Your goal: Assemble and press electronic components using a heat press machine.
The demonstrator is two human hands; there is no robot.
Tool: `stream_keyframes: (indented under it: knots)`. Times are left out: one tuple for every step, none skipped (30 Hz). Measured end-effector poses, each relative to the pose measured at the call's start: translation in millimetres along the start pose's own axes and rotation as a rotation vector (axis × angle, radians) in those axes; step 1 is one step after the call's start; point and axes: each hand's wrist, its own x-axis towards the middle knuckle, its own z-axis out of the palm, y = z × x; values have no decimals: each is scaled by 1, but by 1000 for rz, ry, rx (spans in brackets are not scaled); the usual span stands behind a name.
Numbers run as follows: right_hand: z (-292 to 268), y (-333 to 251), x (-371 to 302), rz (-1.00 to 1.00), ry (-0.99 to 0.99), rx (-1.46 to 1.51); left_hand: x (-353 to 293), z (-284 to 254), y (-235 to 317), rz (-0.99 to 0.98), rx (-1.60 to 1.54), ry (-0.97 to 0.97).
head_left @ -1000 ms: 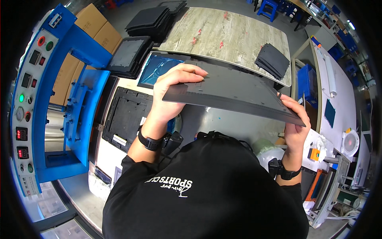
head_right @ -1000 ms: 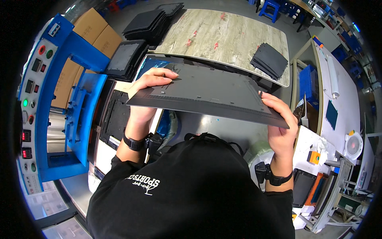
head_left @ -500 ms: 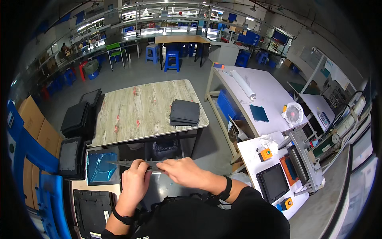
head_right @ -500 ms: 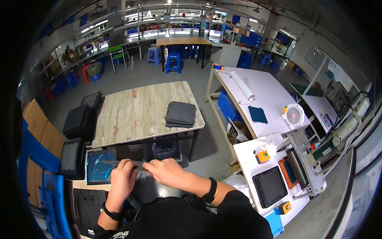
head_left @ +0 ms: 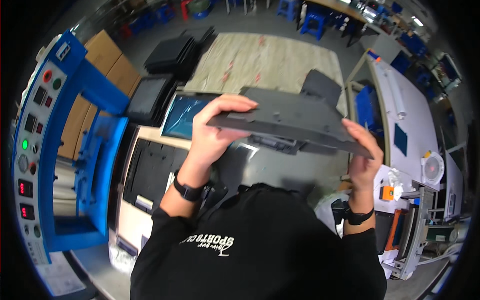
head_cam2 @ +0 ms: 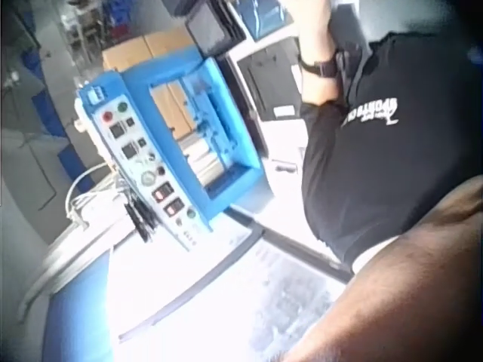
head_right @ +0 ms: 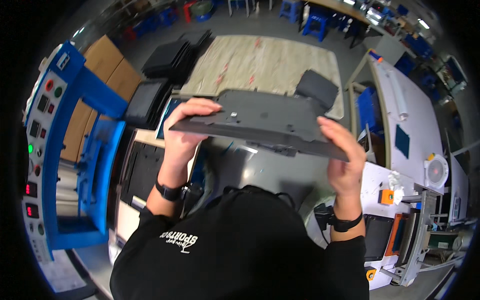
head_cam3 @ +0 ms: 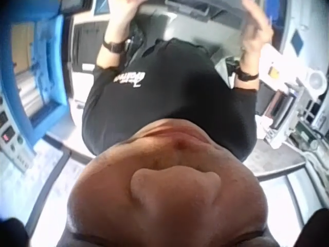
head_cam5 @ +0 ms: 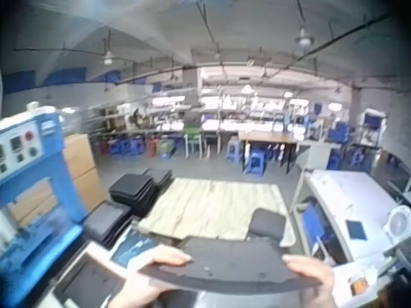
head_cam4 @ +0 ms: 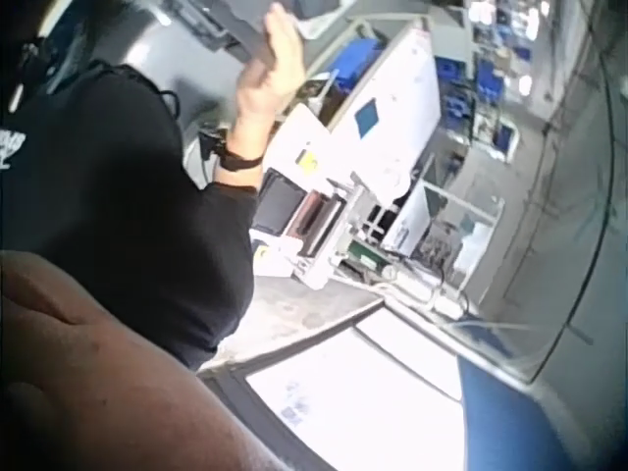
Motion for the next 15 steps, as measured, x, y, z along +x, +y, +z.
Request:
stream_keyframes:
  knots:
    - [2, 5, -2, 0, 4, -6, 1, 1, -1, 13, -35, 13]
    - [4, 5, -2, 15, -4, 8, -1, 1, -2, 28, -33, 39]
    - [6, 4, -3, 26, -10, 18, -3, 0, 0, 18, -26, 55]
    - [9, 7, -5, 26, 0, 51, -4, 0, 2, 15, -11, 59]
    - [11, 9, -8, 35, -2, 59, -6, 0, 3, 16, 2, 62]
    - [12, 11, -10, 37, -7, 84, -7, -1, 5, 9, 6, 63]
    - [13, 10, -13, 35, -12, 105, -9, -1, 7, 35, 39, 55]
    - [12, 8, -14, 47, -22, 97, -11, -1, 9, 63, 71, 47]
    - [12, 7, -15, 46, -22, 97, -11, 0, 11, 64, 72, 47]
    - [13, 8, -17, 60, -22, 110, -12, 1, 13, 53, 85, 53]
    - [14, 9, -18, 74, -23, 123, -13, 1, 15, 43, 98, 59]
    - [15, 10, -21, 73, -25, 125, -15, 2, 16, 43, 100, 61]
    - [16, 13, -23, 61, -23, 139, -15, 2, 17, 38, 117, 58]
    - [18, 14, -24, 49, -21, 154, -15, 2, 17, 33, 135, 54]
    - [18, 15, -24, 48, -22, 155, -15, 3, 17, 34, 137, 56]
